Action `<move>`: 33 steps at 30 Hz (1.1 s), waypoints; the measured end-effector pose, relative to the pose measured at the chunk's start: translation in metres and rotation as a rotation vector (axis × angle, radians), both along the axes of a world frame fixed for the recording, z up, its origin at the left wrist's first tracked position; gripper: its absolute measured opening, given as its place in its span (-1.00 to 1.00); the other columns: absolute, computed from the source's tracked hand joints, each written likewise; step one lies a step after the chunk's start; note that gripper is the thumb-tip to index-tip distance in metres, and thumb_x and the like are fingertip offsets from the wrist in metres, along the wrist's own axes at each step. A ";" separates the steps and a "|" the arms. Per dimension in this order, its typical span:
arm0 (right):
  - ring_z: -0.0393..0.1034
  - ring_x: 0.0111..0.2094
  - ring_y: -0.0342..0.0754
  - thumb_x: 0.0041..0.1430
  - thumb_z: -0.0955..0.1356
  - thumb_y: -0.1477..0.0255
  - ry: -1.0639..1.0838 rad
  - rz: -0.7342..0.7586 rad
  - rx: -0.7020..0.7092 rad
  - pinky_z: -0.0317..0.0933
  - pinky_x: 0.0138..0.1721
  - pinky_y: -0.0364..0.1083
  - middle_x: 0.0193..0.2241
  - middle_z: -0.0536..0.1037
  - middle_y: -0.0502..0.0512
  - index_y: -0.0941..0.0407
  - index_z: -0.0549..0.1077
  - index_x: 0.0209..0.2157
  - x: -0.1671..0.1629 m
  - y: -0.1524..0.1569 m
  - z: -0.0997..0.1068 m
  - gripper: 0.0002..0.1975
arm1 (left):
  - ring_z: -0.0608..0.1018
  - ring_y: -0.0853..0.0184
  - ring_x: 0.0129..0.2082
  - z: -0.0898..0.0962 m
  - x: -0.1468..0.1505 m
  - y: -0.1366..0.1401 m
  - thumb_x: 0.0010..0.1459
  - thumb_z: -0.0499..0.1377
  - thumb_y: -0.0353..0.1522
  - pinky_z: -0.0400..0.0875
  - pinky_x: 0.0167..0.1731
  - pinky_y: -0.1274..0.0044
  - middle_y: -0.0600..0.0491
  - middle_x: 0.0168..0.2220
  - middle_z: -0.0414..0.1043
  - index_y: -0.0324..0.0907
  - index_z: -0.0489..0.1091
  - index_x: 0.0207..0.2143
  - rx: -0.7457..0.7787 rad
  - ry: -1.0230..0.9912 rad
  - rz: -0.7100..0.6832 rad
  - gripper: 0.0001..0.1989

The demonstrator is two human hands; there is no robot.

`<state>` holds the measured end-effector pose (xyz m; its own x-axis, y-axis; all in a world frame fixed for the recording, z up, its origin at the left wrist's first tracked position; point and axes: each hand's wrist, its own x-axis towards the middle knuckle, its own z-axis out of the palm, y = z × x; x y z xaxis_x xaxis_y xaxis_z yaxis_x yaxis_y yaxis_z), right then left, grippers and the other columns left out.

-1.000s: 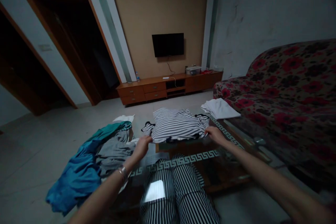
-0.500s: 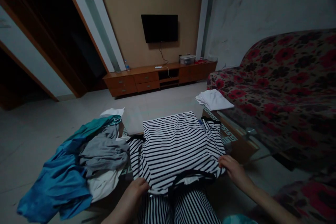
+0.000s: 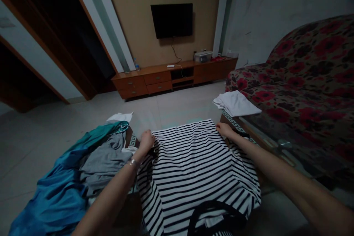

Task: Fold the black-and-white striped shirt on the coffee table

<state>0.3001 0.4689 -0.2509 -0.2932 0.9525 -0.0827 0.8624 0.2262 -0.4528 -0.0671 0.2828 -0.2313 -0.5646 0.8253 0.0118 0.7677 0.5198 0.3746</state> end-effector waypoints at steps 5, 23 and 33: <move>0.44 -0.15 0.15 0.11 0.32 0.31 -0.057 -0.267 -0.035 0.27 -0.17 0.02 -0.26 0.53 0.42 0.28 0.54 -0.26 -0.038 0.062 -0.029 -0.68 | 0.55 0.15 -0.31 -0.027 -0.042 0.048 -0.09 0.26 -0.43 0.37 -0.39 0.53 -0.15 -0.40 0.50 -0.31 0.41 -0.36 -0.122 -0.094 0.146 -0.81; 0.33 -0.07 0.09 0.24 0.14 0.54 0.246 -0.439 0.259 0.15 -0.03 0.02 -0.11 0.46 0.32 0.22 0.39 -0.08 -0.122 0.180 -0.044 -0.70 | 0.50 0.03 -0.05 -0.047 -0.072 0.171 0.09 0.01 -0.55 0.42 -0.13 0.30 -0.40 -0.05 0.38 -0.50 0.23 0.05 0.246 -0.202 0.373 -0.57; -0.03 0.27 0.17 0.31 0.20 0.25 0.109 0.313 0.461 -0.11 0.21 0.19 0.23 0.20 0.22 0.13 0.28 0.15 -0.167 0.054 -0.104 -0.56 | 0.05 0.00 0.31 -0.097 0.012 0.125 0.30 -0.12 -0.24 -0.04 0.20 0.05 -0.28 0.29 0.02 -0.36 0.13 0.24 0.116 0.328 -0.143 -0.46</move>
<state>0.1335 0.5224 -0.3552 -0.5507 0.7491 0.3682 0.6762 0.6590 -0.3294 -0.0554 0.4076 -0.3284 -0.3947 0.8779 0.2712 0.9184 0.3675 0.1467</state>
